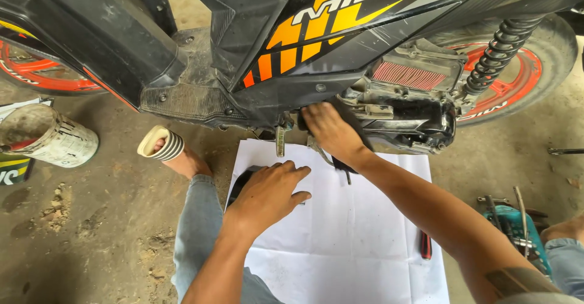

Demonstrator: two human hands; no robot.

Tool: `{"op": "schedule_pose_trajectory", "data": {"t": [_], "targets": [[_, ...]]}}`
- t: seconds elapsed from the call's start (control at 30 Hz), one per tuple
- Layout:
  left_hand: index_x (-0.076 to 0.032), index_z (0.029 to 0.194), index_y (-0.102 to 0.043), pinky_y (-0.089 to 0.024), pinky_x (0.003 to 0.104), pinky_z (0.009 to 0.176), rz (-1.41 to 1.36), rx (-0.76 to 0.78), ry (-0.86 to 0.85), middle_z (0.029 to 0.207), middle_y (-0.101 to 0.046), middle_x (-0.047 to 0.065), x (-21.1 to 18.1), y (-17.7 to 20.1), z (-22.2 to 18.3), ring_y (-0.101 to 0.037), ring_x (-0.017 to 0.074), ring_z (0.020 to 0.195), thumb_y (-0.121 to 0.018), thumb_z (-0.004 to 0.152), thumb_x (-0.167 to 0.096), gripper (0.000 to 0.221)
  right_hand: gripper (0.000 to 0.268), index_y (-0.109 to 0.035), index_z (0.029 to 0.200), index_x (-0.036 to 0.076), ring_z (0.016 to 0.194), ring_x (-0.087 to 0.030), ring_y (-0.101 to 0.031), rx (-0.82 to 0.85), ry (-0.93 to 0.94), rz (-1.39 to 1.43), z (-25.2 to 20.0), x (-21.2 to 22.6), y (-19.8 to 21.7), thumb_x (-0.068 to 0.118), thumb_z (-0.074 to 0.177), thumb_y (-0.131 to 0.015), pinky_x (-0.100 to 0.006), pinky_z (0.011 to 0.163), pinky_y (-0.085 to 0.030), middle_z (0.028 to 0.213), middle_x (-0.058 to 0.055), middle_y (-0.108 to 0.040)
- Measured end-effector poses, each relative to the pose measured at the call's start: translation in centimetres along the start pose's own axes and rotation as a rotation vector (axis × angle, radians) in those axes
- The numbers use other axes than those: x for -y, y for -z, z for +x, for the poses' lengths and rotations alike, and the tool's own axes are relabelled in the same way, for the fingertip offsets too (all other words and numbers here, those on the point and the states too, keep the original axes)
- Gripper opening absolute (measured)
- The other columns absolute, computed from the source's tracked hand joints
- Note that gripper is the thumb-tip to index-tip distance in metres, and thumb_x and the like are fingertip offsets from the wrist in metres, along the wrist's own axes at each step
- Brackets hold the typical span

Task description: The person cleans the air filter housing and engine components of a motorcycle using a cloth.

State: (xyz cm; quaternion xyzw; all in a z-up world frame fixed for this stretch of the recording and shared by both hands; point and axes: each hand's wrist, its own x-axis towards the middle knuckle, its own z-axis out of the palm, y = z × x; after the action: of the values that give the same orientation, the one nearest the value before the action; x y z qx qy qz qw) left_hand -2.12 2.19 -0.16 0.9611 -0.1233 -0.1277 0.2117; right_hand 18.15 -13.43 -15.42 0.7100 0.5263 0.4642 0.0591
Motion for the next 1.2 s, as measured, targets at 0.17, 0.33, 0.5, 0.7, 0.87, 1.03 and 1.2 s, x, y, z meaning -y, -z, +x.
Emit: {"op": "schedule_pose_trajectory", "data": {"t": [0.17,0.33,0.5,0.7,0.87,1.03,1.2], "targets": [[-0.008,0.139,-0.060,-0.052,0.048,0.089,-0.015,0.003,-0.002,0.107,-0.070,0.017,0.1,0.5,0.5,-0.070,0.0348,0.102,-0.065,0.095,-0.021,0.046,0.024,-0.073,0.111,0.000,0.120,-0.038,-0.062,-0.088,0.185,0.071,-1.9,3.2,-7.8,0.004,0.095,-0.056,-0.052,0.118,-0.042,0.113,-0.020,-0.070],[-0.008,0.136,-0.062,-0.054,0.051,0.087,0.055,0.032,0.002,0.106,-0.070,0.018,0.6,-0.6,-0.5,-0.070,0.0379,0.100,-0.068,0.093,-0.024,0.047,0.052,-0.067,0.131,0.015,0.144,-0.031,-0.045,0.354,0.395,-0.109,-2.8,1.8,-2.1,0.043,0.087,-0.071,-0.055,0.133,-0.023,0.140,-0.005,-0.064],[-0.011,0.127,-0.065,-0.054,0.044,0.085,-0.030,-0.119,0.114,0.107,-0.070,0.009,0.6,-0.6,-1.3,-0.071,0.0317,0.089,-0.074,0.087,-0.027,0.044,0.095,-0.010,0.168,0.020,0.160,-0.020,-0.006,0.501,-0.038,0.122,-6.8,-1.3,-0.7,-0.007,0.087,-0.052,-0.042,0.129,-0.009,0.175,-0.007,-0.006],[-0.010,0.140,-0.060,-0.054,0.050,0.089,-0.066,0.019,-0.005,0.106,-0.069,0.018,-0.5,1.0,0.0,-0.070,0.0375,0.102,-0.066,0.094,-0.021,0.048,0.056,-0.044,0.153,0.011,0.157,-0.025,-0.018,0.454,0.497,-0.336,-4.7,2.6,-3.7,0.034,0.102,-0.050,-0.045,0.136,-0.008,0.166,-0.004,-0.034],[-0.010,0.139,-0.061,-0.054,0.046,0.088,0.040,0.001,0.021,0.104,-0.070,0.016,1.3,-1.0,0.3,-0.071,0.0326,0.100,-0.066,0.095,-0.024,0.046,0.056,-0.043,0.154,0.007,0.156,-0.025,-0.022,0.632,0.563,-0.675,-10.5,4.1,-5.2,0.026,0.101,-0.048,-0.042,0.133,-0.012,0.164,-0.004,-0.040],[-0.011,0.141,-0.060,-0.054,0.048,0.089,-0.001,0.042,0.023,0.106,-0.070,0.018,0.1,0.6,-1.0,-0.071,0.0356,0.101,-0.067,0.095,-0.024,0.049,0.043,-0.053,0.143,0.011,0.145,-0.020,-0.042,0.431,0.157,-0.001,-11.6,-0.8,0.1,0.005,0.101,-0.049,-0.040,0.129,-0.030,0.151,-0.004,-0.053],[-0.009,0.139,-0.060,-0.055,0.047,0.089,0.031,0.041,0.079,0.109,-0.070,0.017,1.4,-0.8,-0.6,-0.071,0.0335,0.103,-0.067,0.095,-0.027,0.048,0.053,-0.036,0.156,0.037,0.148,-0.007,-0.037,0.361,-0.147,-0.059,-15.5,2.5,-3.8,0.019,0.106,-0.038,-0.032,0.119,-0.033,0.167,0.014,-0.033]]}}
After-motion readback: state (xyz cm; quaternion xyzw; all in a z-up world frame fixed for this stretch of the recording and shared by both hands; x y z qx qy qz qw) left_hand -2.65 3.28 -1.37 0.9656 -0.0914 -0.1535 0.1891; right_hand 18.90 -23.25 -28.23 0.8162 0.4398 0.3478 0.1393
